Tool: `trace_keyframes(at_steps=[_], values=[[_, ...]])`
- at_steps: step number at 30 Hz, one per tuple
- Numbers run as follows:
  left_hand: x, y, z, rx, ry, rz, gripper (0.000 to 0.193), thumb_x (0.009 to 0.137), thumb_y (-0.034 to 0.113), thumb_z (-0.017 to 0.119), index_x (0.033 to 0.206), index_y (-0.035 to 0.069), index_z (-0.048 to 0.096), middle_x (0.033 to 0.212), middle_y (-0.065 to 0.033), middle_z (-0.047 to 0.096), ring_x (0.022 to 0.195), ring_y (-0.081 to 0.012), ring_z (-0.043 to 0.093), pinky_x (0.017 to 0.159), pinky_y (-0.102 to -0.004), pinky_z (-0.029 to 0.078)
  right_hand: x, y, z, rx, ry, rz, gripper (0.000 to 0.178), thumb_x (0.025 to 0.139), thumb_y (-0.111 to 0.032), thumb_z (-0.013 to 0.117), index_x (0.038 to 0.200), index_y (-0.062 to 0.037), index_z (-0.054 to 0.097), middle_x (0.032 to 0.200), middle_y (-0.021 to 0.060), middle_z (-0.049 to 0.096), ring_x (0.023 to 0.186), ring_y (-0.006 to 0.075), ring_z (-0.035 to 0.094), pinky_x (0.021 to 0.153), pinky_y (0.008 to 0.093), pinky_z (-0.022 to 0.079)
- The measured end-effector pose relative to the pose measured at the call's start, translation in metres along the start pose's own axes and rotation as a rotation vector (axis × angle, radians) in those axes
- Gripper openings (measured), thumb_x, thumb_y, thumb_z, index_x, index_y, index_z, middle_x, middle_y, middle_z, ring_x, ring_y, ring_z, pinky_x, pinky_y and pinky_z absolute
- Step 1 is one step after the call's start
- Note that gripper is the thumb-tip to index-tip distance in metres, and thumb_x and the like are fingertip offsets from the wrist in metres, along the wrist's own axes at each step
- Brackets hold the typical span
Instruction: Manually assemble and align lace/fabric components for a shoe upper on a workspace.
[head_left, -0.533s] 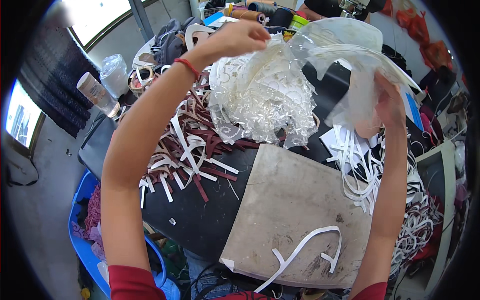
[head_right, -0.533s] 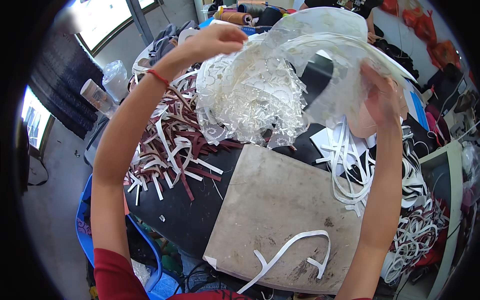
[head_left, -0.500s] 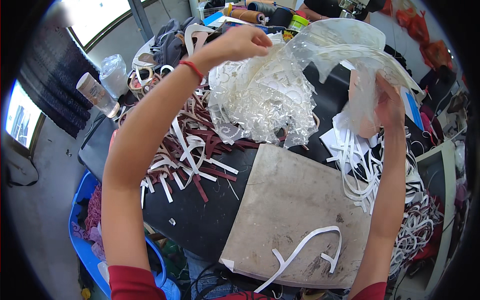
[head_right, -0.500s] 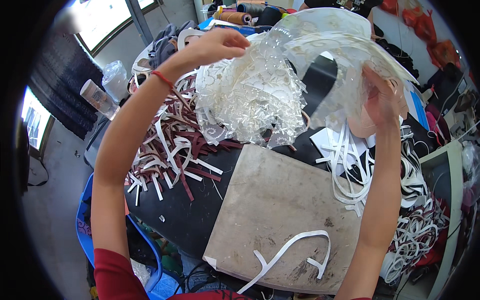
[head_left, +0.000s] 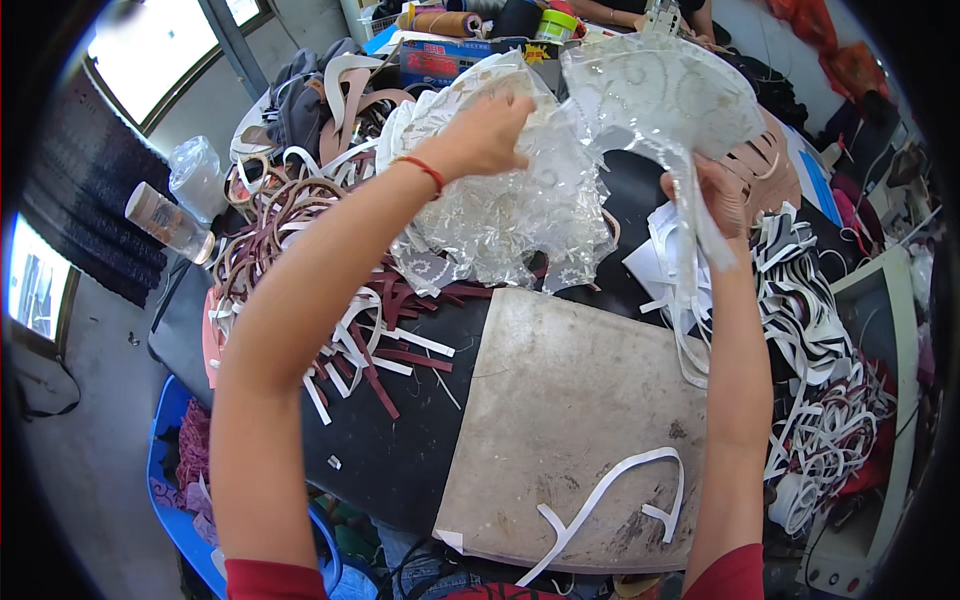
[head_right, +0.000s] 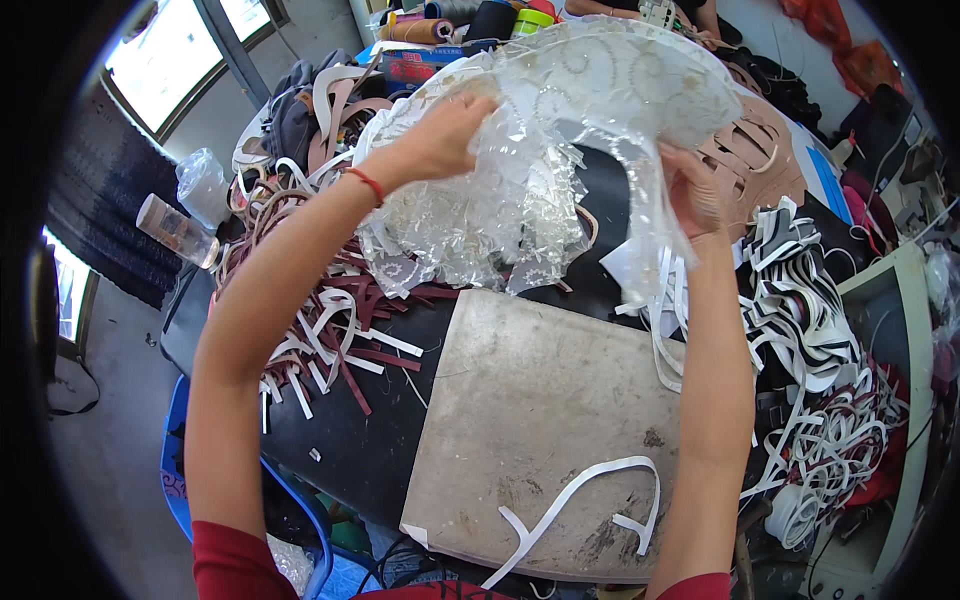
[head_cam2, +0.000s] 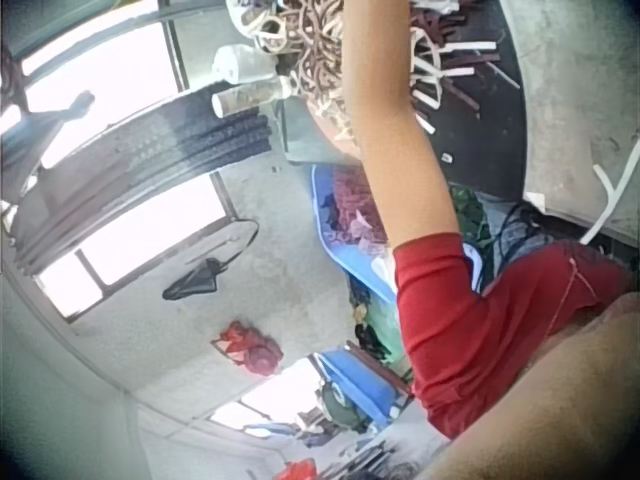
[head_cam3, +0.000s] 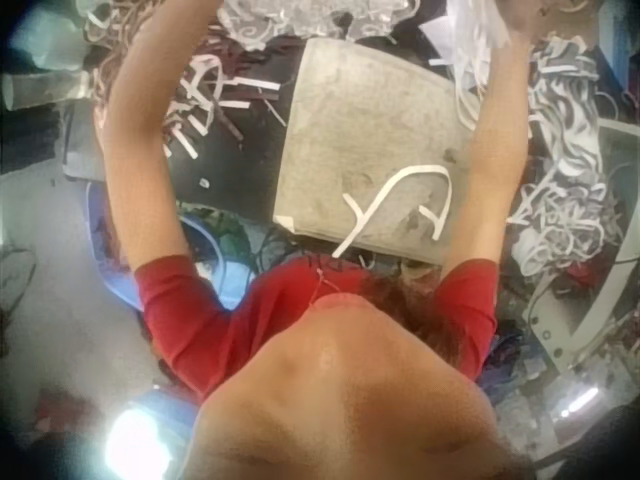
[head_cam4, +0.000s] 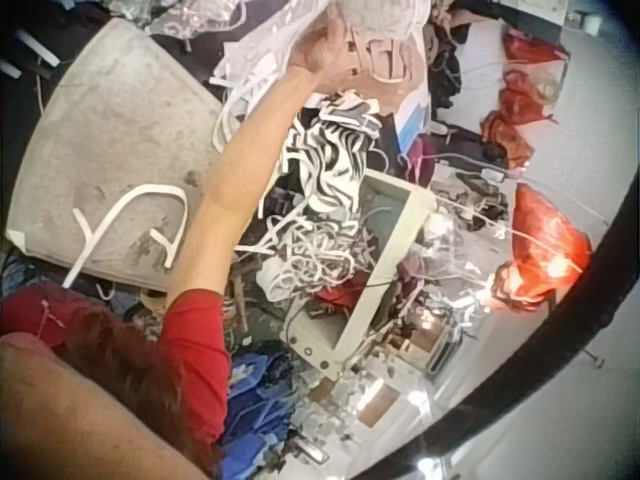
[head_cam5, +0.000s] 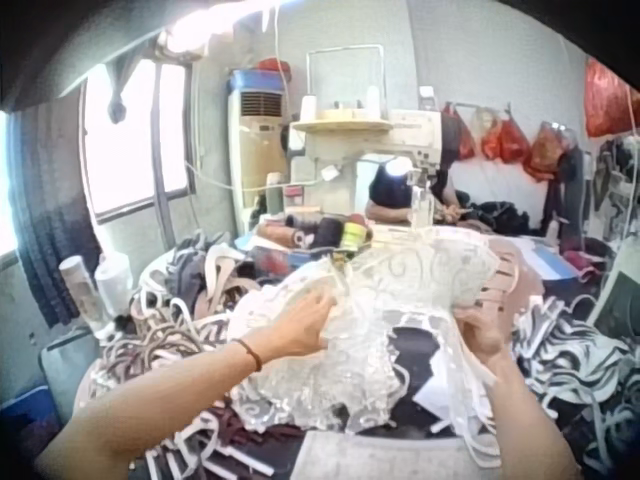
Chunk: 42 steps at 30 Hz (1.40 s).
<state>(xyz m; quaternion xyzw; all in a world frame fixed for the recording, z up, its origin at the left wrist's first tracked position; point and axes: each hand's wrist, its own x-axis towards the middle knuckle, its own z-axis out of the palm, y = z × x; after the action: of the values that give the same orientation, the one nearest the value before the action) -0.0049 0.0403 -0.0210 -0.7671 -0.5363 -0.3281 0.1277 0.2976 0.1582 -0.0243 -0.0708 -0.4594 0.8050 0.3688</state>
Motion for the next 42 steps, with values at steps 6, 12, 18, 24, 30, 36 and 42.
trace_keyframes(at_steps=[6,12,18,24,30,36,42], values=[[0.009,0.012,0.003,0.216,-0.435,-0.298,0.027,0.072,0.015,0.069,0.092,-0.002,0.062,0.087,-0.0193,0.066,0.078,-0.0338,0.065,0.071,-0.0417,0.052,-0.012,-0.026,-0.017,-0.155,0.082,-0.078,0.035,0.086,-0.013,0.062,0.118,-0.0006,0.055,0.103,0.0062,0.064,0.093,0.0162,0.063,0.086,0.0289,0.05],[0.016,0.025,-0.058,-0.971,-0.424,-0.843,0.057,0.087,0.035,0.061,0.13,0.001,0.046,0.126,-0.0108,0.053,0.115,-0.0195,0.051,0.096,-0.0369,0.044,-0.002,0.015,0.018,-0.386,0.169,0.187,0.041,0.08,-0.007,0.069,0.118,-0.0034,0.055,0.108,0.0035,0.063,0.097,0.0141,0.061,0.086,0.0273,0.047],[0.009,0.066,-0.059,-1.048,-0.439,-0.878,0.084,0.083,0.06,0.057,0.142,0.006,0.03,0.145,-0.0101,0.03,0.134,-0.0246,0.028,0.11,-0.0504,0.021,-0.001,0.027,0.028,-0.503,0.29,0.084,0.03,0.082,-0.014,0.07,0.105,0.0006,0.058,0.099,0.0069,0.064,0.089,0.0117,0.062,0.079,0.024,0.049],[0.005,0.08,-0.071,-1.145,-0.433,-0.834,0.088,0.083,0.062,0.055,0.144,0.006,0.027,0.149,-0.0115,0.024,0.136,-0.0242,0.025,0.108,-0.0502,0.025,-0.017,0.009,0.019,-0.55,0.238,0.107,0.021,0.088,-0.02,0.065,0.1,-0.0046,0.06,0.091,0.0001,0.064,0.078,0.0072,0.059,0.069,0.0198,0.047],[-0.001,0.063,-0.06,-1.131,-0.431,-0.796,0.066,0.085,0.036,0.065,0.135,0.001,0.038,0.126,-0.0109,0.05,0.117,-0.0209,0.048,0.1,-0.0423,0.039,-0.024,0.011,0.028,-0.578,0.477,-0.053,0.022,0.089,-0.023,0.063,0.092,-0.0012,0.062,0.077,0.0013,0.062,0.063,0.0068,0.054,0.058,0.02,0.041],[-0.005,0.047,-0.052,-1.191,-0.449,-0.789,0.037,0.082,0.009,0.068,0.113,-0.002,0.053,0.1,-0.0083,0.061,0.088,-0.0161,0.061,0.083,-0.0298,0.051,-0.034,-0.03,0.024,-0.471,0.445,-0.225,0.027,0.089,-0.017,0.063,0.108,0.0037,0.061,0.095,0.0076,0.067,0.08,0.0103,0.061,0.071,0.0233,0.049],[0.0,0.046,-0.054,-1.129,-0.391,-0.831,0.033,0.09,0.015,0.059,0.114,-0.004,0.051,0.103,-0.0136,0.061,0.086,-0.019,0.063,0.08,-0.0285,0.055,-0.039,-0.024,0.032,-0.521,0.464,-0.202,0.026,0.09,-0.017,0.061,0.108,0.0011,0.061,0.098,0.0069,0.066,0.084,0.0105,0.061,0.073,0.0239,0.049]])
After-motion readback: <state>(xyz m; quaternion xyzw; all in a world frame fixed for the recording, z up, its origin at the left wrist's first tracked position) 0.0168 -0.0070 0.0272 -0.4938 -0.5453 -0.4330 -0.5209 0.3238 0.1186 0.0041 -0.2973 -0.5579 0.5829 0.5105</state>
